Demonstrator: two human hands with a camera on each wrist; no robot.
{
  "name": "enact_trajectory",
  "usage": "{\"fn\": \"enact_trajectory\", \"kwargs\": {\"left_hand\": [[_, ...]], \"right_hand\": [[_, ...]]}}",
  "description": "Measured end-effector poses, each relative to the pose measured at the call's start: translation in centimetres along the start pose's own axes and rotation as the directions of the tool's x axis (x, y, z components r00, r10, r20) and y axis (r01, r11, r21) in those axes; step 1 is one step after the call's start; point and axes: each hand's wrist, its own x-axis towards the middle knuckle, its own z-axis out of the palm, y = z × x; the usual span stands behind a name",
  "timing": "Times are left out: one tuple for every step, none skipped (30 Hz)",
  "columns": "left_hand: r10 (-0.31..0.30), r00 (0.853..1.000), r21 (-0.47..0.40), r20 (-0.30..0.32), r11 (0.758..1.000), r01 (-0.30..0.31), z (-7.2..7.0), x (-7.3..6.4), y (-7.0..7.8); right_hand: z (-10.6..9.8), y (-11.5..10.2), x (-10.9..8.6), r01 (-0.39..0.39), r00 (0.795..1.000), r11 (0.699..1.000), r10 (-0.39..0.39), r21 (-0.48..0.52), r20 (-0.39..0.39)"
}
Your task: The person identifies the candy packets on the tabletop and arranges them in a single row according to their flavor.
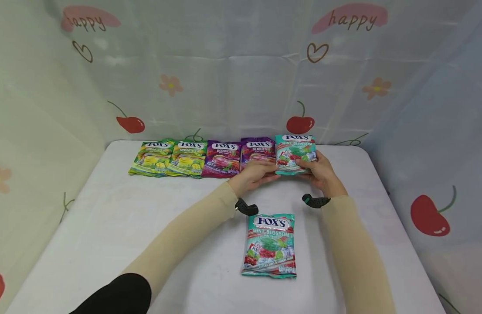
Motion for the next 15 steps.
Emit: {"fn": "enact_trajectory", "kwargs": {"left_hand": [[-0.009,1.0,-0.008,-0.01,1.0,0.009,0.1,0.1,-0.1],[-0.015,1.0,-0.006,-0.017,1.0,0.015,0.2,0.3,-0.2],[-0.023,0.999,-0.008,-0.029,1.0,0.023,0.3,0.4,-0.2],[-0.027,0.999,-0.009,-0.04,1.0,0.027,0.4,0.5,-0.3],[-0.029,0.998,-0.008,-0.051,1.0,0.029,0.5,0.6,-0.4],[-0.029,0.998,-0.007,-0.063,1.0,0.029,0.6,0.7,-0.5],[-0.028,0.997,-0.007,-0.075,1.0,0.028,0.7,0.9,-0.6],[-0.025,0.996,-0.003,-0.087,1.0,0.025,0.7,1.0,-0.6],[-0.022,0.994,-0.003,-0.103,1.0,0.022,0.8,1.1,-0.8],[-0.016,0.993,-0.002,-0.119,1.0,0.016,0.9,1.2,-0.9],[-0.012,0.991,0.004,-0.137,1.0,0.012,0.9,1.3,-1.0],[-0.007,0.988,0.007,-0.152,1.0,0.008,1.0,1.4,-1.1],[-0.002,0.986,0.011,-0.167,1.0,0.004,1.1,1.4,-1.2],[0.003,0.984,0.016,-0.181,1.0,-0.001,1.1,1.5,-1.4],[0.007,0.98,0.02,-0.197,1.0,-0.003,1.2,1.5,-1.5]], "right_hand": [[-0.2,0.0,0.2,-0.009,1.0,1.0,0.009,0.005,-0.002],[-0.3,-0.1,0.4,-0.017,1.0,1.0,0.017,0.007,-0.003],[-0.4,-0.1,0.7,-0.023,1.0,1.0,0.023,0.008,-0.002],[-0.5,0.0,0.9,-0.031,1.0,0.999,0.031,0.01,-0.001],[-0.6,0.0,1.1,-0.04,0.999,0.999,0.04,0.013,0.003],[-0.6,0.0,1.3,-0.045,0.999,0.999,0.045,0.01,0.007],[-0.7,0.1,1.5,-0.049,0.999,0.999,0.049,0.001,0.015],[-0.8,0.1,1.7,-0.051,0.998,0.999,0.051,-0.005,0.022],[-0.9,0.2,2.0,-0.052,0.998,0.999,0.052,-0.013,0.023],[-0.9,0.3,2.2,-0.053,0.998,0.998,0.053,-0.02,0.019],[-0.9,0.5,2.4,-0.051,0.999,0.998,0.052,-0.033,0.015],[-0.9,0.6,2.6,-0.049,0.999,0.998,0.049,-0.044,0.009],[-0.9,0.7,2.8,-0.045,0.999,0.997,0.045,-0.057,0.004],[-0.9,0.9,2.9,-0.038,0.999,0.997,0.038,-0.07,-0.003],[-0.9,1.0,3.0,-0.029,1.0,0.995,0.028,-0.091,-0.013]]}}
